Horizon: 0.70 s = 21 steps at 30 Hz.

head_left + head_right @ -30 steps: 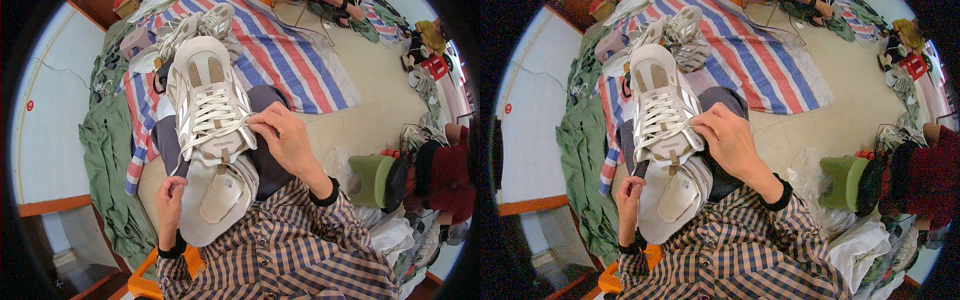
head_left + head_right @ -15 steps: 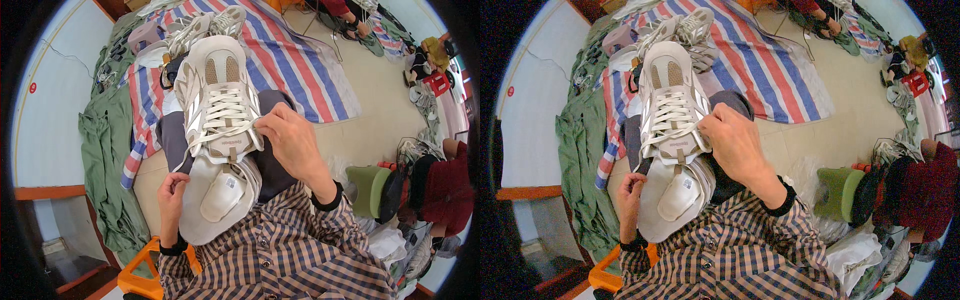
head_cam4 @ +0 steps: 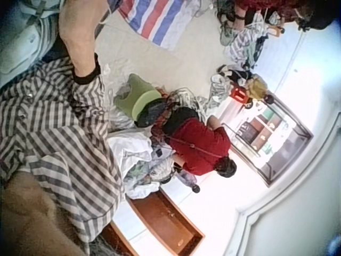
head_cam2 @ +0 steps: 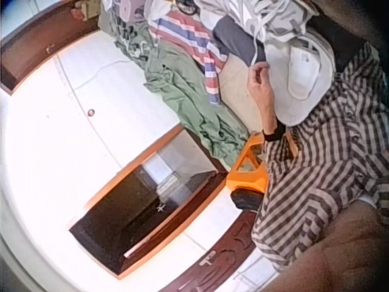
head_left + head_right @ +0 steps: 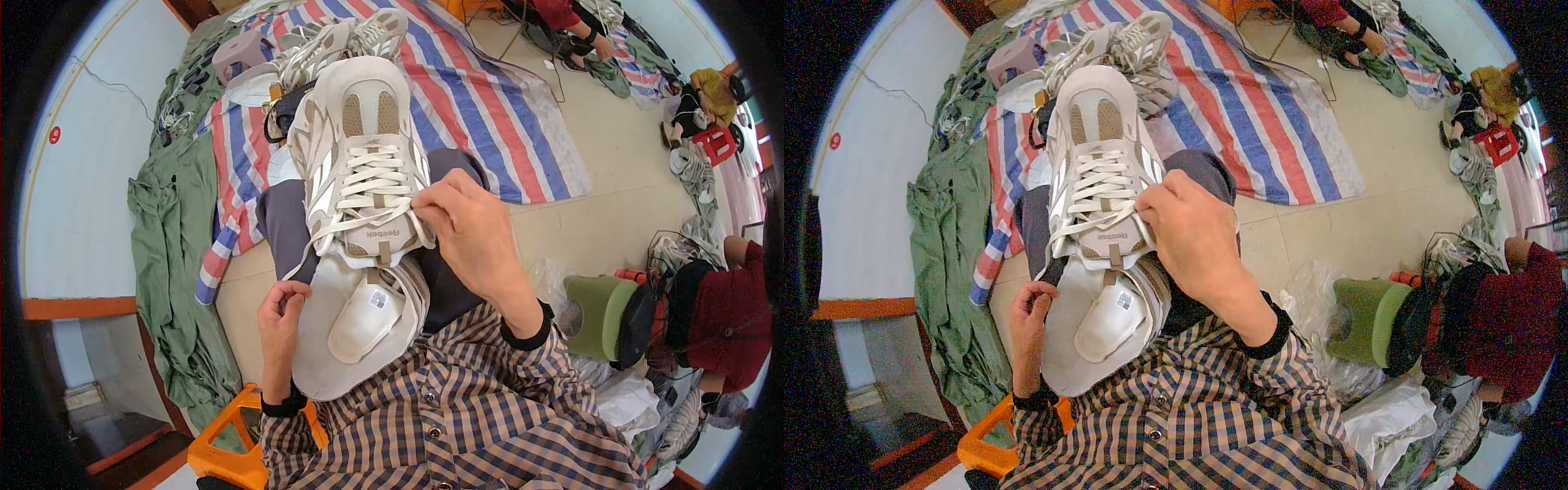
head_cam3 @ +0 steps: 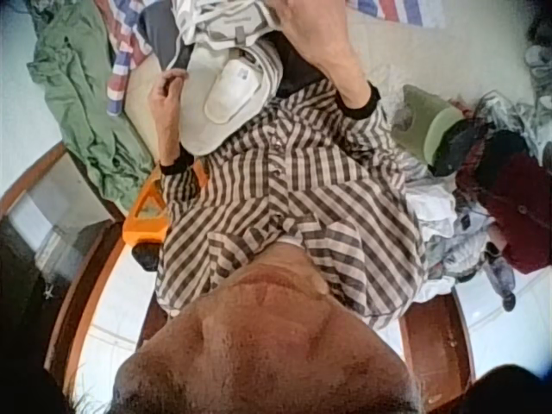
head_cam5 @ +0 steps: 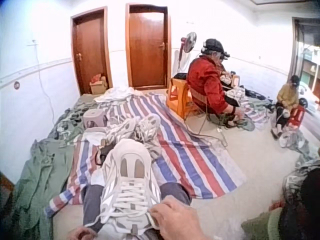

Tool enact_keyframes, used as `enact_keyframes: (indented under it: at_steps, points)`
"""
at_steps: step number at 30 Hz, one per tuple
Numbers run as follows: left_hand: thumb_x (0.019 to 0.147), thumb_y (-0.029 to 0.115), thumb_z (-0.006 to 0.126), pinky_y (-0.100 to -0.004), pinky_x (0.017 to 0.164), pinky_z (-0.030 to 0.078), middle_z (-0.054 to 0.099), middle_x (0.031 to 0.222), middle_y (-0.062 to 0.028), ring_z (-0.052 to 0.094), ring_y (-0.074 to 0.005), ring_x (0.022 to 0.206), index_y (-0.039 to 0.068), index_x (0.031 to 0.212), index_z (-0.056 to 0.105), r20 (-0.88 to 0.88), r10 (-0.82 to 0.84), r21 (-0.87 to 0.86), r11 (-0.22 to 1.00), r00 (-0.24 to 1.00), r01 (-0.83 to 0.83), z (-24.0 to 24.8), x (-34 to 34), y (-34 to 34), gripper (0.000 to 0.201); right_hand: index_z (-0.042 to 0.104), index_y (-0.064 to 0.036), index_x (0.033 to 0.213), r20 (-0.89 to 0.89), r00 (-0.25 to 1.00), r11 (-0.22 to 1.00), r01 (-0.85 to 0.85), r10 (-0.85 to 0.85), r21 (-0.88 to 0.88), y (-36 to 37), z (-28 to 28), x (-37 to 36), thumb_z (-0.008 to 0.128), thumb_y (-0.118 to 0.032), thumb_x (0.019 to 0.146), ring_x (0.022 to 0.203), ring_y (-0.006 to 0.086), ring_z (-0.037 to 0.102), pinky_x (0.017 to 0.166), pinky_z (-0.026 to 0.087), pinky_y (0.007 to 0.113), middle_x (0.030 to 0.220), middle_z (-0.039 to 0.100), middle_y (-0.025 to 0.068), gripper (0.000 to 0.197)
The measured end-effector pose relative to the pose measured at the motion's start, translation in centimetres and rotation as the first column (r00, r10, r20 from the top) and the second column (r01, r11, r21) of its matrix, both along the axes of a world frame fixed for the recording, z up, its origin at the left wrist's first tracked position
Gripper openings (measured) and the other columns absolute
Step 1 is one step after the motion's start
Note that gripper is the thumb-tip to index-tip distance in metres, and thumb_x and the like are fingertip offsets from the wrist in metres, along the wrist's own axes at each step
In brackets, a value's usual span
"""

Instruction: Lacing a beige sneaker while holding it on the lap.

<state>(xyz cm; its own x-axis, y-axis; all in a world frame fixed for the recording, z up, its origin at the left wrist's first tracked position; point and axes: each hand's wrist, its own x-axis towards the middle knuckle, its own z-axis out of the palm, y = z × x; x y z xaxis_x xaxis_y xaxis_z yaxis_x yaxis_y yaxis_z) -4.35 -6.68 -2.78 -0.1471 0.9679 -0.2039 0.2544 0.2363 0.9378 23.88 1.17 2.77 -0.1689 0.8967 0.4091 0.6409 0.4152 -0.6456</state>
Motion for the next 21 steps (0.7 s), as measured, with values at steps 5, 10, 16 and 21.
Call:
enact_keyframes:
  at_steps: [5,10,16,21]
  points:
    - [0.092,0.006,0.053,-0.0184,0.068,0.035,0.056,0.084,0.0038,0.045,-0.0049,0.074,0.005,0.091,0.062,-0.019,0.016,-0.033,0.999,1.000,-0.017,0.5,0.5,0.0,0.008,0.061,-0.0059,0.100,-0.356,0.931,0.976,0.002,-0.082,-0.219,-1.5,-0.6,-0.4,0.072,-0.008,0.076,0.075,0.0238,0.060,0.067,0.048,0.035,0.095,0.059,0.0111,0.026]
    - [0.091,0.004,0.054,-0.0191,0.071,0.040,0.059,0.086,0.0022,0.051,-0.0063,0.078,0.003,0.095,0.063,0.027,-0.016,-0.015,1.000,1.000,0.017,-0.4,-0.5,-0.2,0.010,0.061,-0.0053,0.105,-0.236,0.960,0.988,0.144,-0.152,-0.051,-2.1,-2.2,-1.0,0.076,-0.008,0.072,0.084,0.0245,0.058,0.074,0.047,0.035,0.101,0.059,0.0096,0.037]
    - [0.090,0.003,0.054,-0.0190,0.073,0.042,0.060,0.088,0.0011,0.053,-0.0069,0.080,0.002,0.096,0.063,0.102,0.003,0.013,1.000,0.995,-0.004,-0.5,-0.3,-0.5,0.010,0.065,-0.0063,0.100,-0.137,0.966,0.957,0.241,-0.220,0.161,-2.0,-3.2,-0.8,0.076,-0.008,0.072,0.096,0.0265,0.056,0.085,0.042,0.038,0.104,0.060,0.0092,0.031]
    - [0.091,0.002,0.054,-0.0177,0.069,0.041,0.060,0.086,0.0019,0.052,-0.0046,0.075,0.001,0.096,0.063,0.130,0.021,0.052,0.998,0.991,-0.028,-0.5,-0.3,-0.4,0.010,0.065,-0.0073,0.100,-0.154,0.941,0.942,0.318,-0.300,0.110,-2.4,-3.5,-0.8,0.077,-0.010,0.073,0.091,0.0261,0.056,0.083,0.042,0.037,0.096,0.060,0.0078,0.030]
